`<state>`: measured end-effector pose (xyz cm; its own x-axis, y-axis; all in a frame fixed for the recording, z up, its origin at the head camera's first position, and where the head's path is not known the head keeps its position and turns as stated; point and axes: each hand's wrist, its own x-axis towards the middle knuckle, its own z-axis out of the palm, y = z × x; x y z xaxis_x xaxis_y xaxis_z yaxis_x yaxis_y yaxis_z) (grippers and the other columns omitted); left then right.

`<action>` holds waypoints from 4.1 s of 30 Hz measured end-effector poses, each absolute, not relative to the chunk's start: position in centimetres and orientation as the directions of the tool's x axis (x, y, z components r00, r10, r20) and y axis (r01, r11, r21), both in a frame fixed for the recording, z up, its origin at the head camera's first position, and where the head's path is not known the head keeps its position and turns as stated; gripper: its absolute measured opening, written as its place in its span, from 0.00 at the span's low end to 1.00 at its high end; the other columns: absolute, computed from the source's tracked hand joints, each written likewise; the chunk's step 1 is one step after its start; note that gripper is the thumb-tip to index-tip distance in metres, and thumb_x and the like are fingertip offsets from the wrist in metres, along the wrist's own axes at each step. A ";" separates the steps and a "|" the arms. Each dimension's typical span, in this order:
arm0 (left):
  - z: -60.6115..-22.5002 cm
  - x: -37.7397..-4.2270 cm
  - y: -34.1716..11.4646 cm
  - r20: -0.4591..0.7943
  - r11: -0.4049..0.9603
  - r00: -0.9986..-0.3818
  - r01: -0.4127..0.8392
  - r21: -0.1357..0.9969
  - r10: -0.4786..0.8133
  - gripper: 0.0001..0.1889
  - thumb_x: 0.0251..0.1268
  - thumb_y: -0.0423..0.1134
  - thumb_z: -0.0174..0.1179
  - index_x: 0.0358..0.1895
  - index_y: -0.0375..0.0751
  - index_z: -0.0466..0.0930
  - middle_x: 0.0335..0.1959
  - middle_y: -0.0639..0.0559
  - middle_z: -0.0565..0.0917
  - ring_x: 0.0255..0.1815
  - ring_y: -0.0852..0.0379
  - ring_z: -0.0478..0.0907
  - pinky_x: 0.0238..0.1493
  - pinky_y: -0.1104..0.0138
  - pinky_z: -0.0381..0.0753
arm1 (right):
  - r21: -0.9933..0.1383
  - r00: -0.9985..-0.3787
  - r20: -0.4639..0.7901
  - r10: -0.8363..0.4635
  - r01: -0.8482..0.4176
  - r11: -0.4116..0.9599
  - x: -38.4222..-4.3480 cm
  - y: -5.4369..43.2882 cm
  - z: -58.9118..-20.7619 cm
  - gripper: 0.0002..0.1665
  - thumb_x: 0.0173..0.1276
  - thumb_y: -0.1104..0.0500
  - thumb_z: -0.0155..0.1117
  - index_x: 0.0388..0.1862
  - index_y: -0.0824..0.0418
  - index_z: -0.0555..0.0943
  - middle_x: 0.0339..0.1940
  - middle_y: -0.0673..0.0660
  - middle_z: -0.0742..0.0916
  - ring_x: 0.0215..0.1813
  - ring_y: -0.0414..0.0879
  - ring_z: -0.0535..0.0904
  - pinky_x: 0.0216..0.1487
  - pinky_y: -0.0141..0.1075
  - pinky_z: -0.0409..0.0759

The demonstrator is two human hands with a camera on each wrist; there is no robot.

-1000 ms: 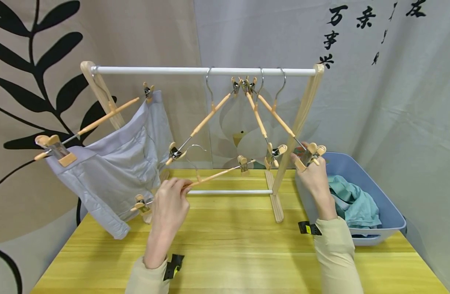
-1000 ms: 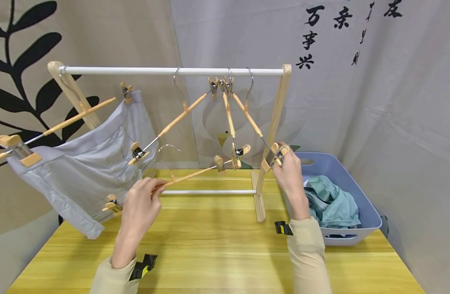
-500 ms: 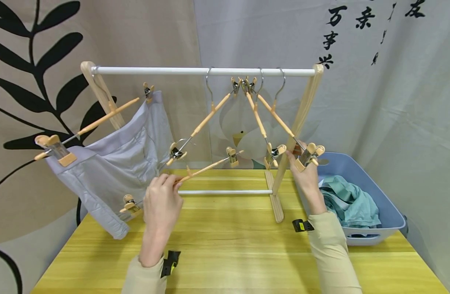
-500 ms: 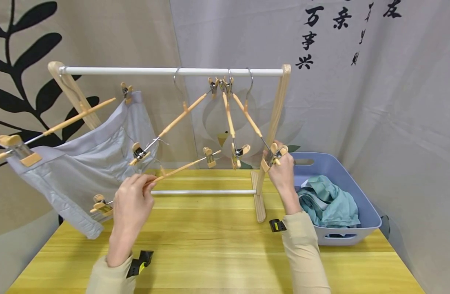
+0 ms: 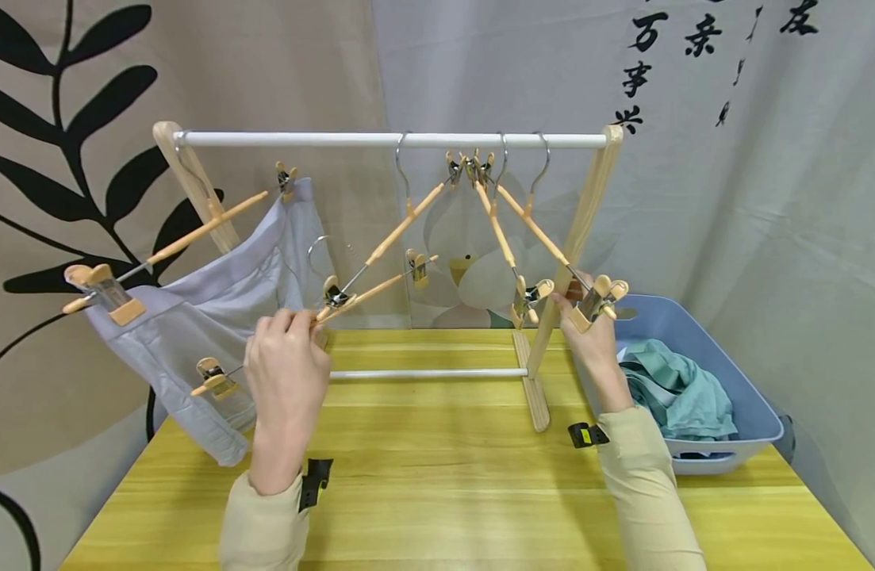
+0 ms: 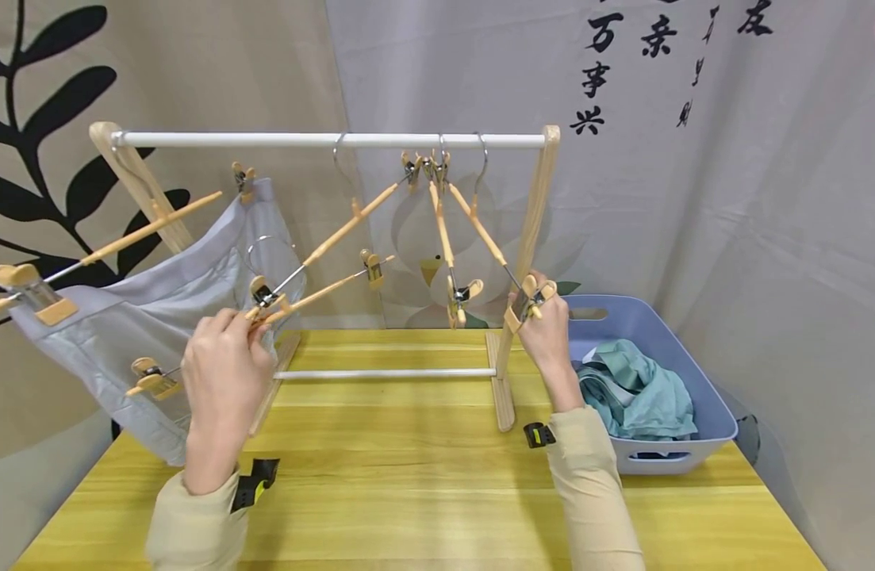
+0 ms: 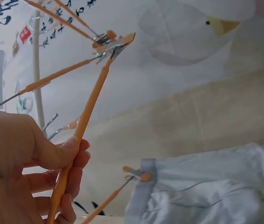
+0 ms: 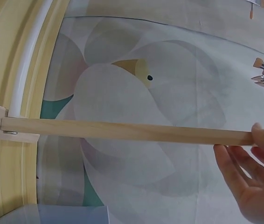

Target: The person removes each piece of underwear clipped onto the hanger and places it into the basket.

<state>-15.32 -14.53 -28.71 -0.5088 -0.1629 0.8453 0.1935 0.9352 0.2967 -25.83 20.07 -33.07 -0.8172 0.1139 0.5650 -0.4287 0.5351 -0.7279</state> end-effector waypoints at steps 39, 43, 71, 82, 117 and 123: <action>-18.8 -18.0 -12.4 0.804 0.962 -0.555 0.027 0.271 -0.211 0.13 0.52 0.21 0.49 0.41 0.28 0.79 0.41 0.33 0.81 0.43 0.34 0.72 0.43 0.47 0.71 | -0.704 -0.819 0.564 0.102 -0.413 0.578 -26.3 20.4 -33.0 0.25 0.68 0.61 0.59 0.61 0.68 0.70 0.48 0.69 0.78 0.51 0.62 0.78 0.53 0.53 0.76; -18.5 -18.6 -11.9 0.808 0.970 -0.556 0.011 0.242 -0.196 0.13 0.51 0.22 0.48 0.40 0.28 0.79 0.40 0.33 0.81 0.43 0.33 0.73 0.43 0.47 0.71 | -0.701 -0.814 0.572 0.106 -0.417 0.579 -26.3 20.5 -33.0 0.25 0.67 0.62 0.60 0.61 0.69 0.70 0.49 0.70 0.78 0.51 0.63 0.78 0.52 0.53 0.76; -20.2 -19.7 -10.8 0.848 0.989 -0.509 -0.055 0.140 -0.148 0.07 0.50 0.24 0.52 0.32 0.30 0.79 0.34 0.36 0.81 0.38 0.37 0.74 0.38 0.51 0.71 | -0.697 -0.804 0.587 0.098 -0.439 0.567 -26.4 20.3 -33.1 0.22 0.67 0.63 0.60 0.59 0.67 0.72 0.45 0.68 0.78 0.49 0.62 0.79 0.49 0.50 0.77; -21.8 -19.9 -10.3 0.938 0.994 -0.333 0.013 0.109 -0.098 0.12 0.55 0.22 0.49 0.37 0.31 0.81 0.35 0.39 0.82 0.38 0.40 0.75 0.38 0.54 0.71 | -0.654 -0.755 0.649 0.092 -0.492 0.574 -26.5 20.2 -33.2 0.21 0.64 0.66 0.62 0.55 0.71 0.73 0.40 0.69 0.81 0.45 0.60 0.80 0.45 0.38 0.77; -26.9 -21.2 -13.5 0.915 0.985 -0.385 0.163 -0.060 0.120 0.08 0.58 0.24 0.49 0.38 0.29 0.75 0.21 0.39 0.80 0.14 0.45 0.72 0.15 0.58 0.71 | -0.566 -0.705 0.706 0.073 -0.499 0.656 -26.3 20.1 -32.9 0.25 0.62 0.67 0.62 0.58 0.74 0.72 0.40 0.73 0.84 0.40 0.65 0.83 0.37 0.54 0.81; -26.9 -21.5 -15.5 0.918 0.985 -0.391 0.170 -0.005 0.072 0.11 0.56 0.25 0.52 0.43 0.27 0.77 0.36 0.32 0.83 0.42 0.33 0.78 0.41 0.47 0.77 | -0.569 -0.720 0.689 0.080 -0.470 0.674 -26.4 20.1 -32.9 0.26 0.62 0.65 0.62 0.59 0.73 0.72 0.40 0.73 0.84 0.42 0.66 0.82 0.40 0.55 0.80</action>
<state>-21.54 -15.49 -26.91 -0.3910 0.0721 0.9176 0.1701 0.9854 -0.0050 -26.37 20.14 -32.91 -0.7200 0.0802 0.6893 -0.4702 0.6743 -0.5695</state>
